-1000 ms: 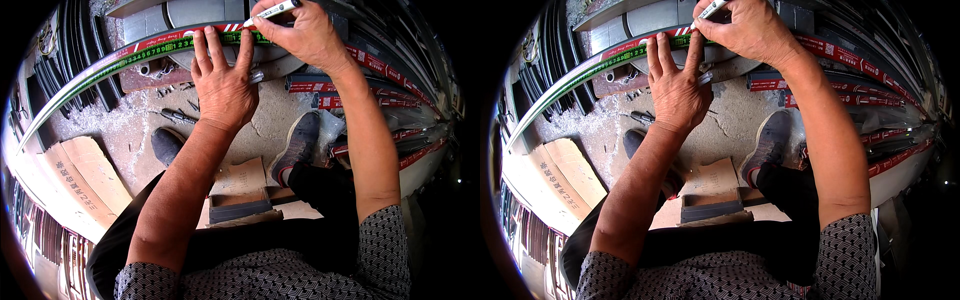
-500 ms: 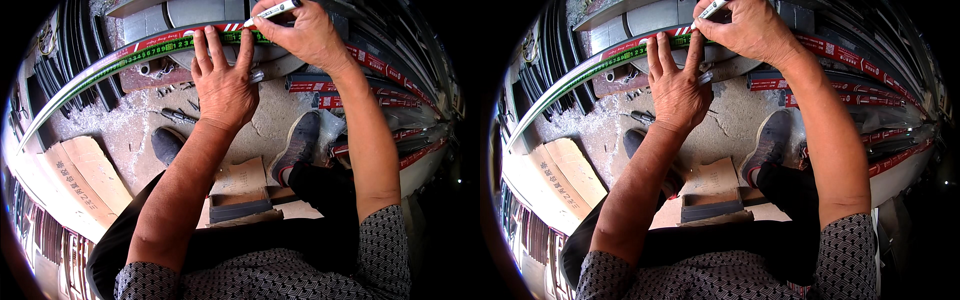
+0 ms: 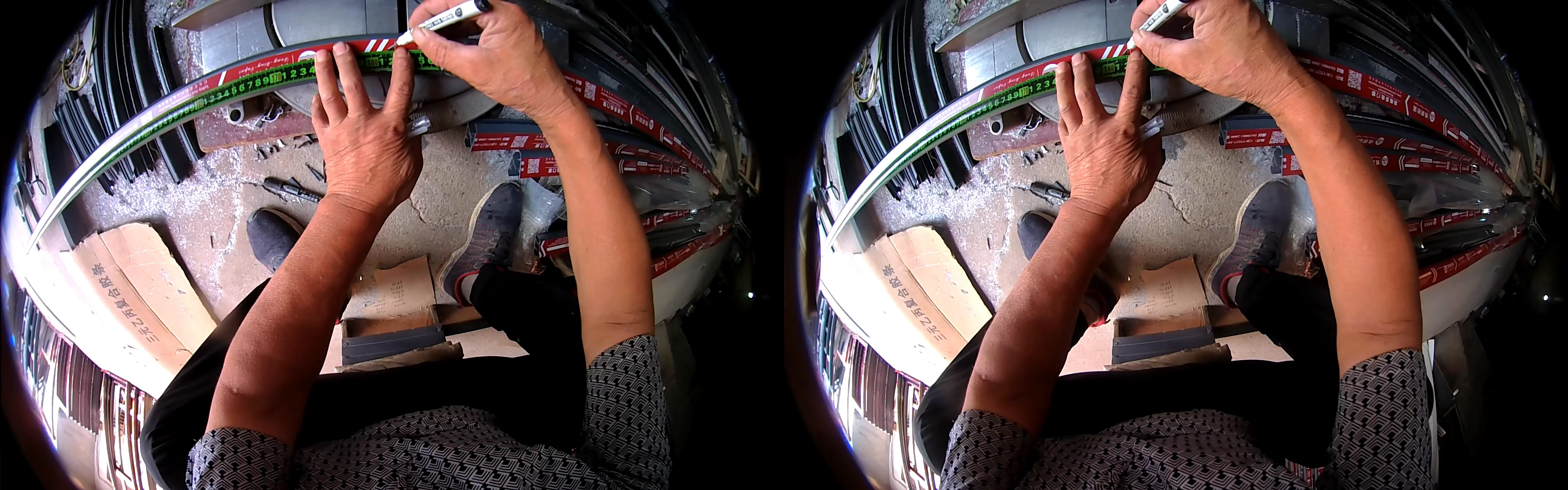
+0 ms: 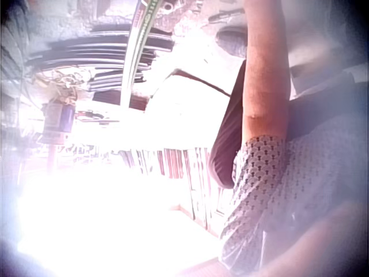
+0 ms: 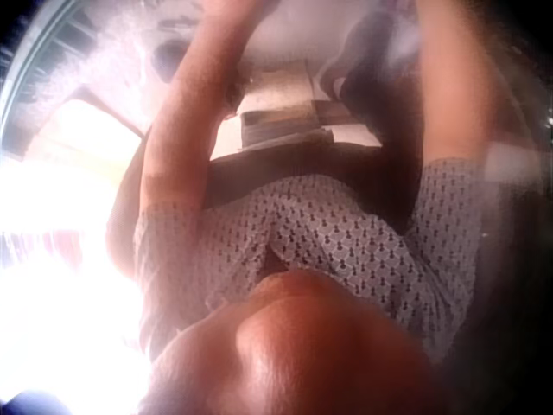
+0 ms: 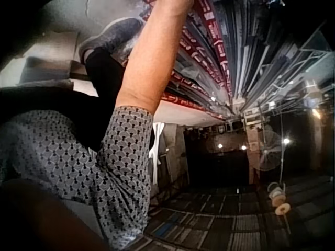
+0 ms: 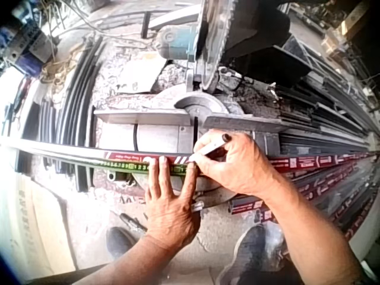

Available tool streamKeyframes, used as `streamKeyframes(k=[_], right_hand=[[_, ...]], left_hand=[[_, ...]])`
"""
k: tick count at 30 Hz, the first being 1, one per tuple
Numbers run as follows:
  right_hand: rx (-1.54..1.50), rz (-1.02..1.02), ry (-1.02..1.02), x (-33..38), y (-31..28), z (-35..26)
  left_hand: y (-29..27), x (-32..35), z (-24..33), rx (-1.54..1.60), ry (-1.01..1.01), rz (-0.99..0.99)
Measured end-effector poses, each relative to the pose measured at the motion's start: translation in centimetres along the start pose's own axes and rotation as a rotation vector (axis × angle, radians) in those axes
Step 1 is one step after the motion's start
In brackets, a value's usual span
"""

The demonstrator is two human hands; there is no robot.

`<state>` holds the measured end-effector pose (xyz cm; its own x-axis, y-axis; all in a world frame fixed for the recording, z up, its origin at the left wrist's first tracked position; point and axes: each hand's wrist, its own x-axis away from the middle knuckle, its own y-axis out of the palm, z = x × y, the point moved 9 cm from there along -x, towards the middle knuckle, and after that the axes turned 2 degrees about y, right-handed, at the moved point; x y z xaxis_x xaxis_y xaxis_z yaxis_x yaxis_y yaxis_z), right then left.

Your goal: The person selects a long metal profile from a stack and places it on a miter saw. They measure the profile with a tape measure and mark a cut line with a marker. The person then uses the miter saw to cut the profile and inspects the cut piece.

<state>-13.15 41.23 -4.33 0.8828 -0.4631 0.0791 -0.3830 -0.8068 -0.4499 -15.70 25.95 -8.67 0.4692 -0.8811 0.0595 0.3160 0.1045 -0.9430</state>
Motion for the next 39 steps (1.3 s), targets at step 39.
streamKeyframes(k=[39], right_hand=[[-0.016,0.004,-0.024,0.02,0.00,0.04]], left_hand=[[0.04,0.06,0.07,-0.011,0.002,0.002]])
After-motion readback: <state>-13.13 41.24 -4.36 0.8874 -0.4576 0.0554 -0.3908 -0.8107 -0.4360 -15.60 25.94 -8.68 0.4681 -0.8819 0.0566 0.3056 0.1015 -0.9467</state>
